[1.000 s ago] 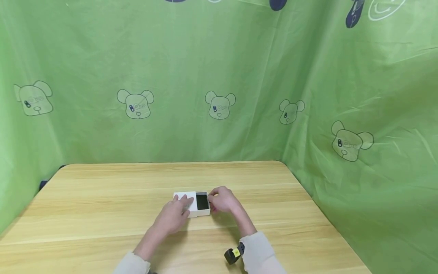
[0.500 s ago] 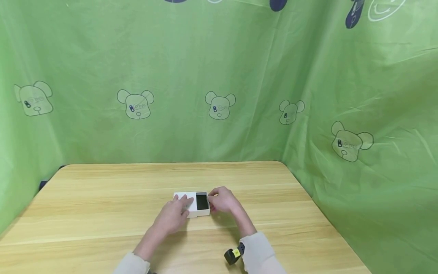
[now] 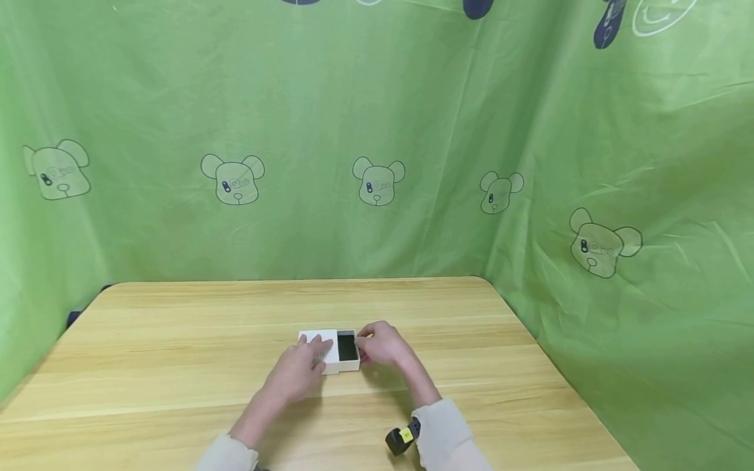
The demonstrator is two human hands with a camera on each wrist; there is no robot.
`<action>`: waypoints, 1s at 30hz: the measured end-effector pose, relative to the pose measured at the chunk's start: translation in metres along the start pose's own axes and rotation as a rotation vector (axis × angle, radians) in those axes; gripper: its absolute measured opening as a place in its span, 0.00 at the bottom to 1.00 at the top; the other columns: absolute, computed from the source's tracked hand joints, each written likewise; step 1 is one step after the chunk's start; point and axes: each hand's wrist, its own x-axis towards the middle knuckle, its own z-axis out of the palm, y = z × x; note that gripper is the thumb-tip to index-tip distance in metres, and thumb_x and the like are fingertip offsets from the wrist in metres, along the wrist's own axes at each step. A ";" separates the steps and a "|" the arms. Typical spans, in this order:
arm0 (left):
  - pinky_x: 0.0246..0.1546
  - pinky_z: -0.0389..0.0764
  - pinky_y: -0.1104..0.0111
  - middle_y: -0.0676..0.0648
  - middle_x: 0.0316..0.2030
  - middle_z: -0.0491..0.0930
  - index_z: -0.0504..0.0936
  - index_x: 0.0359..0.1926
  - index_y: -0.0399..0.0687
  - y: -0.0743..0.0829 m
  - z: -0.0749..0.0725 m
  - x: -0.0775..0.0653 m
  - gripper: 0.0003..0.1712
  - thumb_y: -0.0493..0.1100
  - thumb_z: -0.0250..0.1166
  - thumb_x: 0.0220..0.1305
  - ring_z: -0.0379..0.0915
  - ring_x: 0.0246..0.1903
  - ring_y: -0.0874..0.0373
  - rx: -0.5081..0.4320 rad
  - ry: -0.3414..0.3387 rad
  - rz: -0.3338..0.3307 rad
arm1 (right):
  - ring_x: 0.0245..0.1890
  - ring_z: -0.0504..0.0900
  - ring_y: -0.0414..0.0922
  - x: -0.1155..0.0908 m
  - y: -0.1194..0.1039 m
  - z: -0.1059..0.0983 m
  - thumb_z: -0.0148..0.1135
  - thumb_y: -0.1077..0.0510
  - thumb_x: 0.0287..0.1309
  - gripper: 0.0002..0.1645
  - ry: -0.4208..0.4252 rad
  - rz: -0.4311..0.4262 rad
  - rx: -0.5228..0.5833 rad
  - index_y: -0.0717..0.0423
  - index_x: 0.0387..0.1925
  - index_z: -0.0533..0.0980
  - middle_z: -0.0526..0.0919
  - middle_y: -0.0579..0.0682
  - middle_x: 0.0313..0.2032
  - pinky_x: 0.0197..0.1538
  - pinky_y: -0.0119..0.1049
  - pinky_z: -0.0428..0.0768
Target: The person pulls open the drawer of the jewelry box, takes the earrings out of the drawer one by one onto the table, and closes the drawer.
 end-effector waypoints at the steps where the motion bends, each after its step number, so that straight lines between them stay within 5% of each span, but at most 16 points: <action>1: 0.69 0.61 0.35 0.31 0.68 0.70 0.79 0.63 0.41 0.000 0.000 0.000 0.24 0.33 0.64 0.66 0.59 0.70 0.26 0.000 0.001 -0.001 | 0.30 0.89 0.51 0.000 0.000 0.000 0.58 0.64 0.67 0.16 0.001 0.000 0.000 0.72 0.50 0.79 0.87 0.59 0.31 0.36 0.42 0.90; 30: 0.69 0.61 0.35 0.29 0.67 0.71 0.80 0.63 0.39 0.000 0.001 0.001 0.25 0.31 0.64 0.64 0.59 0.69 0.25 -0.008 0.009 0.004 | 0.30 0.89 0.53 0.000 -0.001 0.002 0.58 0.63 0.67 0.17 0.002 -0.006 -0.018 0.73 0.51 0.79 0.87 0.60 0.31 0.35 0.42 0.90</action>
